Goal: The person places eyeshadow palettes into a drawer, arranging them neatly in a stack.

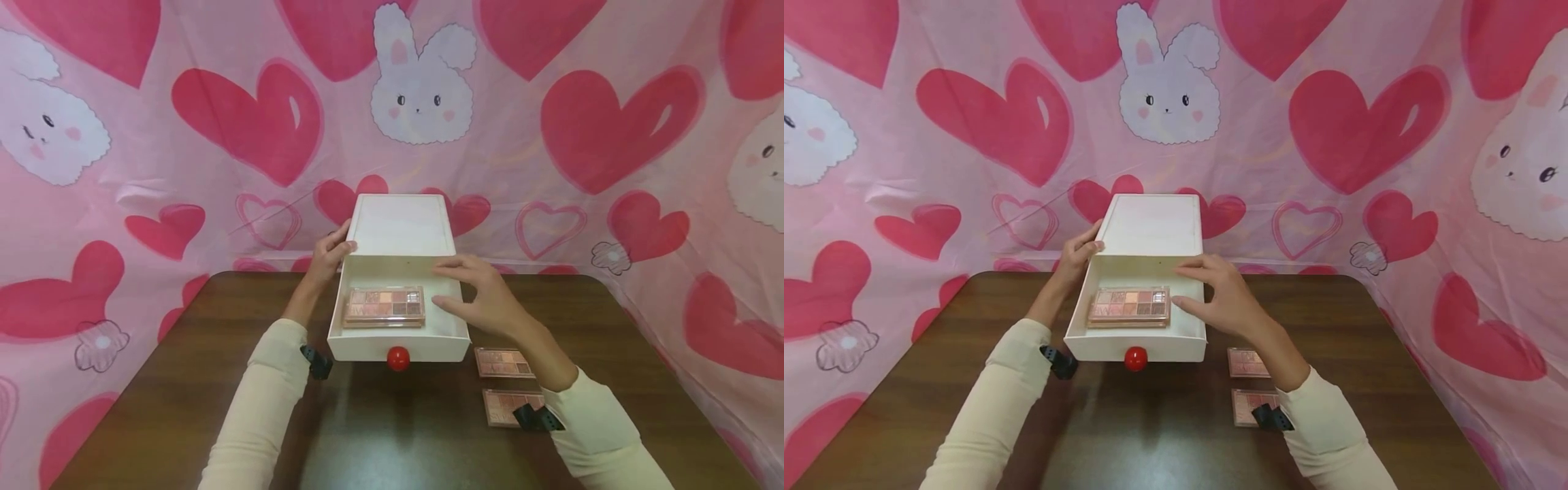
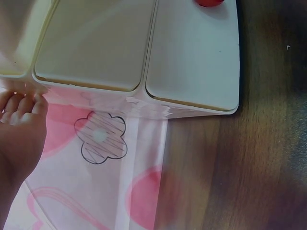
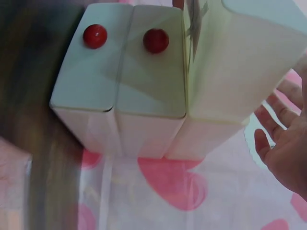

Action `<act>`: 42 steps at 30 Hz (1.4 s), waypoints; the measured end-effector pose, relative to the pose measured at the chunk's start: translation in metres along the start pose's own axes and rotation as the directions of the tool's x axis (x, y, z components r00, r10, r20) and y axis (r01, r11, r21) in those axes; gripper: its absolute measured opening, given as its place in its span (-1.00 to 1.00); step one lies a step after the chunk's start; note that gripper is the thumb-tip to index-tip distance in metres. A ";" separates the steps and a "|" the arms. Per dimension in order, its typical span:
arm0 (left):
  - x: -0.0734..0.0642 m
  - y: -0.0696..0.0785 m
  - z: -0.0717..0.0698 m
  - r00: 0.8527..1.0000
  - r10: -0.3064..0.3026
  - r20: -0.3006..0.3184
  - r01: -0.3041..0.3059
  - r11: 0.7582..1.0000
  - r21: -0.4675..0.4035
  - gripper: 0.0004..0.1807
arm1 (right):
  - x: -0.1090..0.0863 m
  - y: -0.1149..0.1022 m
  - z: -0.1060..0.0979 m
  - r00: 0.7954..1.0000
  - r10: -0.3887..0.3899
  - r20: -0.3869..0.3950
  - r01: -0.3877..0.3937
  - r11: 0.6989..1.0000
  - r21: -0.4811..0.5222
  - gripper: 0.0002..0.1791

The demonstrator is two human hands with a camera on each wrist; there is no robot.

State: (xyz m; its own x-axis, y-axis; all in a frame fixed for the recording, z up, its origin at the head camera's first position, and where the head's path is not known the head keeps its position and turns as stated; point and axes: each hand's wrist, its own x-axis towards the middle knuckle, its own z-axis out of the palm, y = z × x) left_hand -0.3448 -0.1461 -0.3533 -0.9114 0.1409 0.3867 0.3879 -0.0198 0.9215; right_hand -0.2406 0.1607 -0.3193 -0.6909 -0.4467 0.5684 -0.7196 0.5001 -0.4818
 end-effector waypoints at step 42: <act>0.001 0.000 0.000 1.000 -0.009 0.005 0.009 1.000 -0.029 -0.28 | -0.168 0.129 -0.030 0.976 0.194 0.099 -0.189 0.980 -0.059 -0.38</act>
State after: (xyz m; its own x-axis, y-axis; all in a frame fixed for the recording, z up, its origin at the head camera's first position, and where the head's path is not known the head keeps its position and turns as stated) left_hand -0.3455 -0.1464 -0.3530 -0.9141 0.1459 0.3785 0.3756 -0.0475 0.9256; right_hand -0.2155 0.3230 -0.4568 -0.8208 -0.4120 0.3956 -0.5707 0.6185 -0.5402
